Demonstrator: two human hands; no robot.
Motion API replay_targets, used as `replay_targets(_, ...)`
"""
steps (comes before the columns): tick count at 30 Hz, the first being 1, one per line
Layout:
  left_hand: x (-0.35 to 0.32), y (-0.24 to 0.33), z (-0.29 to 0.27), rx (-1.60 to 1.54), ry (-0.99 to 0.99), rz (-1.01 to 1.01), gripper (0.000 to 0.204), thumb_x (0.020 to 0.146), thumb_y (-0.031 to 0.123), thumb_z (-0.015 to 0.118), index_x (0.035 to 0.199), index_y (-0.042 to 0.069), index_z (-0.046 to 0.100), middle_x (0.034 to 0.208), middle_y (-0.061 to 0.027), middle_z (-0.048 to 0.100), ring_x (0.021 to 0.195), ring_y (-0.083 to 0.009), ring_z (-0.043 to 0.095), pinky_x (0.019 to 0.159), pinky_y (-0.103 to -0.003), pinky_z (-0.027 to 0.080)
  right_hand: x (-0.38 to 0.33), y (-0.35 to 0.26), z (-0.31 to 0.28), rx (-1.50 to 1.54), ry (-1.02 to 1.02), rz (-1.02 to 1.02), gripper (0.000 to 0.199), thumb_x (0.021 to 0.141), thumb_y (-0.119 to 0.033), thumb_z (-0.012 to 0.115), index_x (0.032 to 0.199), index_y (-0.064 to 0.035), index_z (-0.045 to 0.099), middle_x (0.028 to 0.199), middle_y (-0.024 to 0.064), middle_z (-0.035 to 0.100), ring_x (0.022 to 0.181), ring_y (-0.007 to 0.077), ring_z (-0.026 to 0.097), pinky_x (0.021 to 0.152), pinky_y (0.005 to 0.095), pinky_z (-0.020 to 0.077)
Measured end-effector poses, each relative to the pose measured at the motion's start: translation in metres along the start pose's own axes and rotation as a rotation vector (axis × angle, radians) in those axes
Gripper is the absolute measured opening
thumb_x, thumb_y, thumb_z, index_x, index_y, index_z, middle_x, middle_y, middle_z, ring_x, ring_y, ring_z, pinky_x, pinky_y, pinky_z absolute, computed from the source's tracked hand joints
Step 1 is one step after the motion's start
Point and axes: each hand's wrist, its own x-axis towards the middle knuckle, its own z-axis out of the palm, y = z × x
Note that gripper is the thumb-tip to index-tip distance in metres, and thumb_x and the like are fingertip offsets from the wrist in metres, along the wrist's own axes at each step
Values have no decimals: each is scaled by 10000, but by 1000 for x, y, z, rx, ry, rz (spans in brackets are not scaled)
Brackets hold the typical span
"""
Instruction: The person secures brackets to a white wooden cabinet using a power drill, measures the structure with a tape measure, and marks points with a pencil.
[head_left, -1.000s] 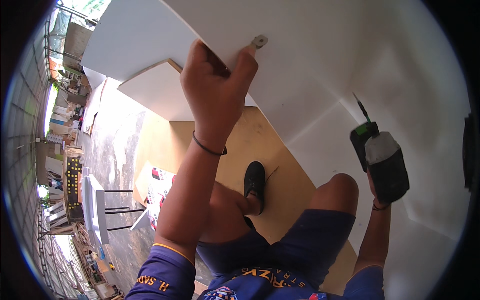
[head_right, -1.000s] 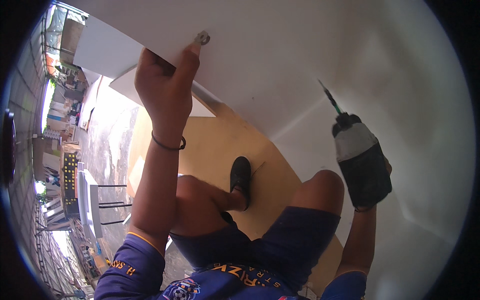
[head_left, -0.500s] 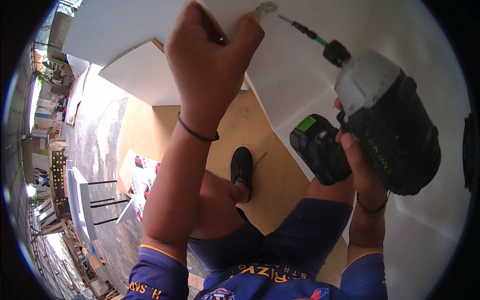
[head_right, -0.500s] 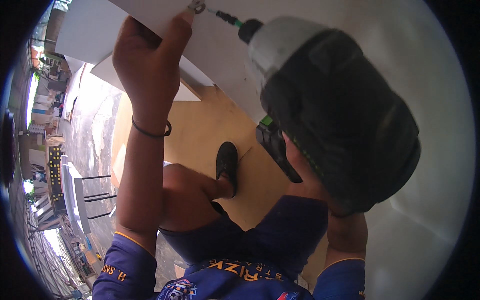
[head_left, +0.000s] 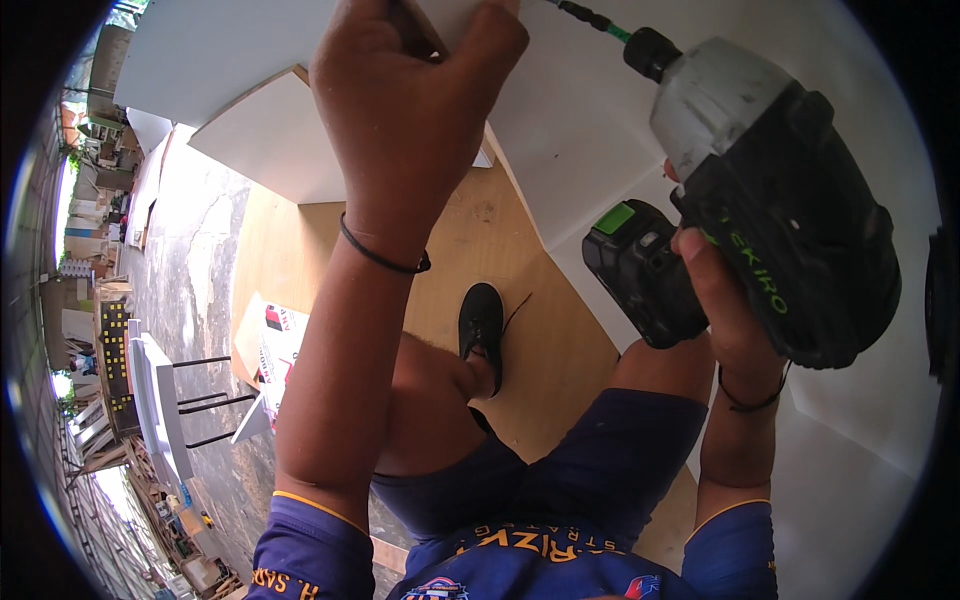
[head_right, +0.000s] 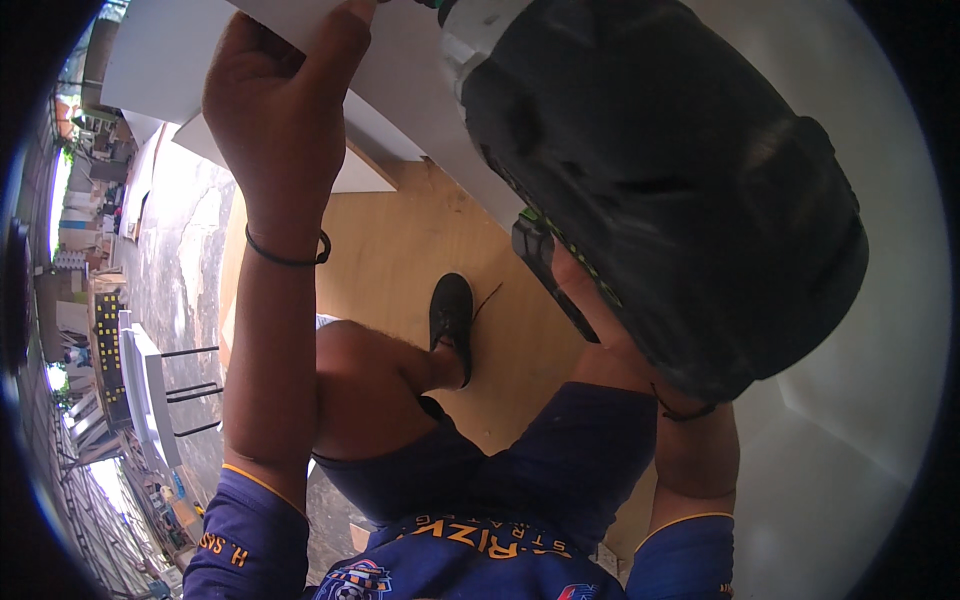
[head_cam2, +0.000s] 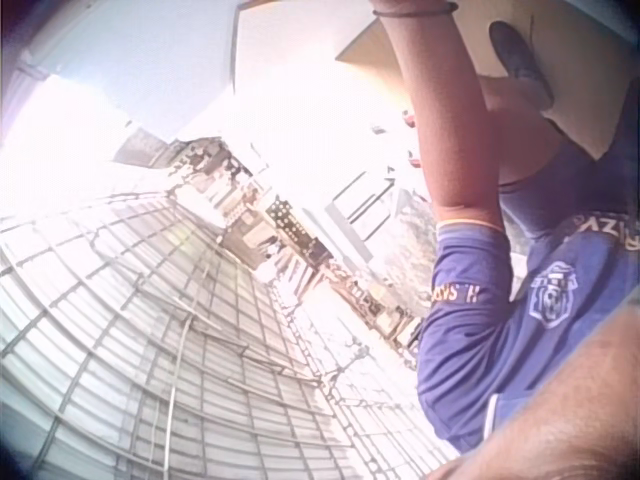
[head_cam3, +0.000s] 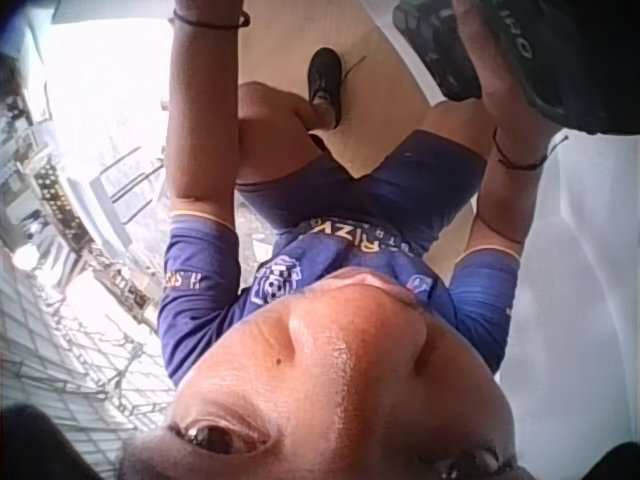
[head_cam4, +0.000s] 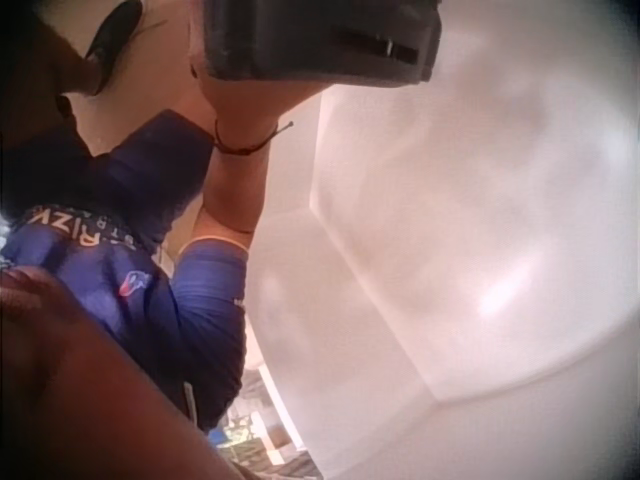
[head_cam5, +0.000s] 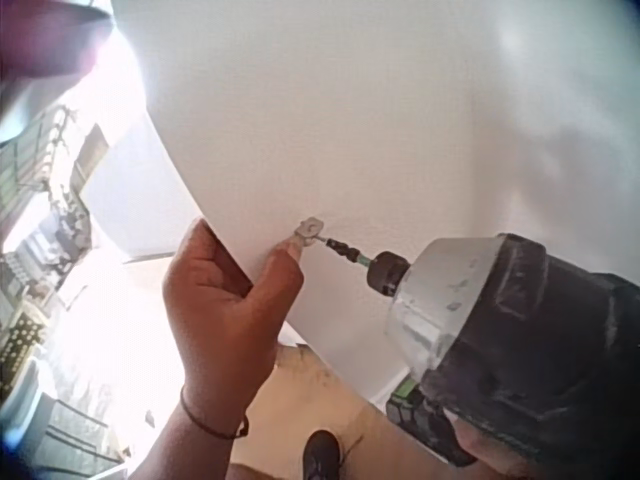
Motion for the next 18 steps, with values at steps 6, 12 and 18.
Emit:
replay_targets(6, 2, 3, -4, 14, -25, -48, 246, 817, -7, 653, 1033, -89, 570, 918, -142, 689, 806, -132, 648, 736, -256, 520, 1, 3, 0, 94, 34, -5, 517, 852, -28, 654, 1342, 38, 501, 1175, 177, 657, 1073, 249, 633, 946, 358, 479)
replay_targets(12, 3, 7, -4, -77, -52, -65, 242, 818, 1, 655, 1028, -87, 574, 912, -142, 690, 789, -126, 644, 724, -253, 517, 1, 4, 1, 151, 50, -2, 528, 849, -16, 653, 1350, 40, 494, 1179, 178, 655, 1088, 257, 631, 975, 369, 471)
replay_targets(18, 3, 8, -3, 22, -17, -115, 239, 818, 5, 659, 1025, -84, 578, 905, -133, 689, 784, -120, 639, 717, -250, 513, -1, 7, 1, 214, 49, -30, 525, 850, -6, 657, 1350, 34, 503, 1185, 169, 654, 1095, 255, 630, 996, 373, 463)
